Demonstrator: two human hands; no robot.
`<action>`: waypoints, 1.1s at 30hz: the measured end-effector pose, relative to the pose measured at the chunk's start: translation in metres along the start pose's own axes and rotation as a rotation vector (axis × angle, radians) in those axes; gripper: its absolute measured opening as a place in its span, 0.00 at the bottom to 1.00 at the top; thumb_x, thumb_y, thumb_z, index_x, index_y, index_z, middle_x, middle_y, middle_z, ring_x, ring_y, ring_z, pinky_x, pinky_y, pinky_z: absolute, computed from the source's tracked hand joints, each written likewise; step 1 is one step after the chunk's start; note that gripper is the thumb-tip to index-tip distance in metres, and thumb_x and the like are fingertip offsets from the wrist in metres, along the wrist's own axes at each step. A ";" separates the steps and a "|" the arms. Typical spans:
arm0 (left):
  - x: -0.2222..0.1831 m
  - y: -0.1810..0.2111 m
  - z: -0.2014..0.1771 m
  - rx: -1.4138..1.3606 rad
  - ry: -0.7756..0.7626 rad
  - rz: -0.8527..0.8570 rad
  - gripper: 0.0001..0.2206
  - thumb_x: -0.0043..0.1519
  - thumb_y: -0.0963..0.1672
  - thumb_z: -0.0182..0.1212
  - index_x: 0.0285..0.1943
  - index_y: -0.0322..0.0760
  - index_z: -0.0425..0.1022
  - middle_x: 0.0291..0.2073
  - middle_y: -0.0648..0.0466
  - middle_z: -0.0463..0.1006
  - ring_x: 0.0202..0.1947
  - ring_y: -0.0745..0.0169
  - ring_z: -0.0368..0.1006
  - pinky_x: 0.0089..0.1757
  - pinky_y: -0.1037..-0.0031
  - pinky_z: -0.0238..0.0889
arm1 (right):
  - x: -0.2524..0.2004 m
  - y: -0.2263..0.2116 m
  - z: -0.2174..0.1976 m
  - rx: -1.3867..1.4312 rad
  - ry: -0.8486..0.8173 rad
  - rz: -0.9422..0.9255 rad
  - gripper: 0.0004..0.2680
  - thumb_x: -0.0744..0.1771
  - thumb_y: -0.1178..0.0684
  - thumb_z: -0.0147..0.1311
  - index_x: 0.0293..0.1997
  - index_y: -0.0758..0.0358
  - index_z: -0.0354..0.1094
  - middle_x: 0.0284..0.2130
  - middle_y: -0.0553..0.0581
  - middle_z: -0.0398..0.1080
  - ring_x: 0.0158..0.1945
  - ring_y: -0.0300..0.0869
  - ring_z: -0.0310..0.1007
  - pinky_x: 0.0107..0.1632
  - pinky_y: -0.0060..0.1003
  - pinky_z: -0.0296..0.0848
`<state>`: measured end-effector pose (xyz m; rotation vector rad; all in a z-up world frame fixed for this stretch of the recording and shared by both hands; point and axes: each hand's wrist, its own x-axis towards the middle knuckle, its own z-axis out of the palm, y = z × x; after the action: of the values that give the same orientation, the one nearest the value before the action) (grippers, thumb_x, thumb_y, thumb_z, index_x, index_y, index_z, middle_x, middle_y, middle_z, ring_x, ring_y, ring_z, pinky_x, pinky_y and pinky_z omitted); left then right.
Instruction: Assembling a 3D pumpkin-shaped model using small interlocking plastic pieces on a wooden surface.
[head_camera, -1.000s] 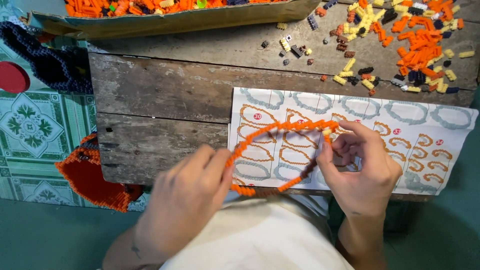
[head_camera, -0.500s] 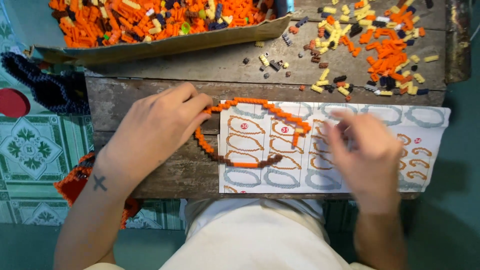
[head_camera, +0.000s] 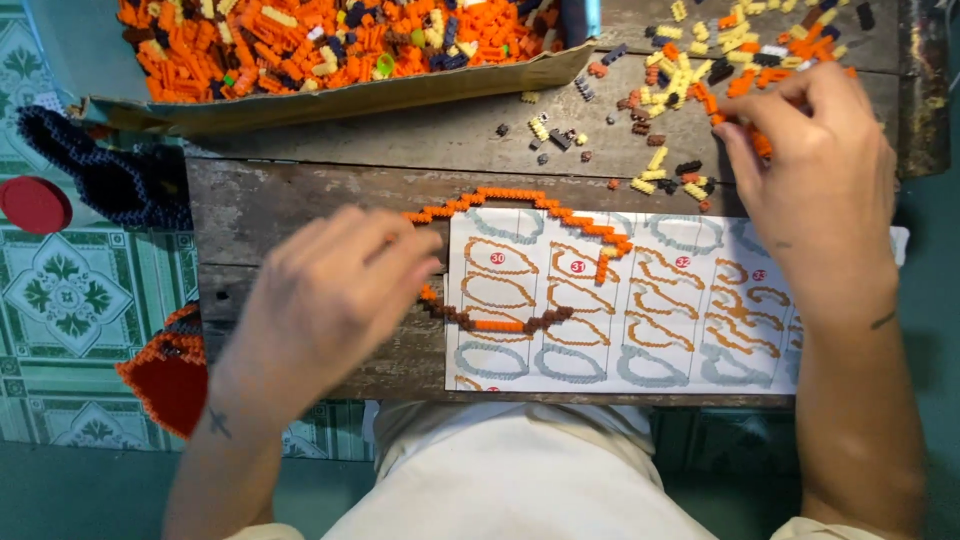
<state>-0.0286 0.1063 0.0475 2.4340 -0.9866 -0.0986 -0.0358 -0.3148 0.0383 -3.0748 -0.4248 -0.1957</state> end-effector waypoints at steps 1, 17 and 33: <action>-0.006 0.011 0.001 0.000 -0.002 -0.005 0.07 0.71 0.39 0.72 0.56 0.33 0.85 0.45 0.49 0.86 0.33 0.66 0.73 0.33 0.81 0.69 | -0.002 -0.003 -0.003 0.004 -0.003 -0.003 0.06 0.76 0.63 0.80 0.61 0.69 0.90 0.51 0.60 0.72 0.47 0.48 0.71 0.46 0.41 0.74; -0.052 0.124 0.095 -0.195 0.099 -0.026 0.22 0.65 0.42 0.75 0.69 0.27 0.83 0.68 0.40 0.80 0.65 0.47 0.70 0.63 0.57 0.52 | -0.078 -0.098 -0.030 0.517 -0.124 0.092 0.09 0.64 0.69 0.71 0.48 0.73 0.82 0.48 0.62 0.82 0.45 0.48 0.81 0.48 0.39 0.79; -0.060 0.118 0.101 -0.183 0.087 -0.015 0.18 0.63 0.41 0.77 0.62 0.28 0.87 0.68 0.41 0.81 0.64 0.47 0.70 0.62 0.53 0.51 | -0.091 -0.119 -0.023 0.514 -0.074 0.065 0.09 0.62 0.71 0.70 0.45 0.76 0.81 0.48 0.64 0.82 0.46 0.51 0.81 0.50 0.42 0.80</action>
<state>-0.1725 0.0306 0.0093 2.2589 -0.8816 -0.0835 -0.1578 -0.2262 0.0508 -2.5897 -0.3155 0.0284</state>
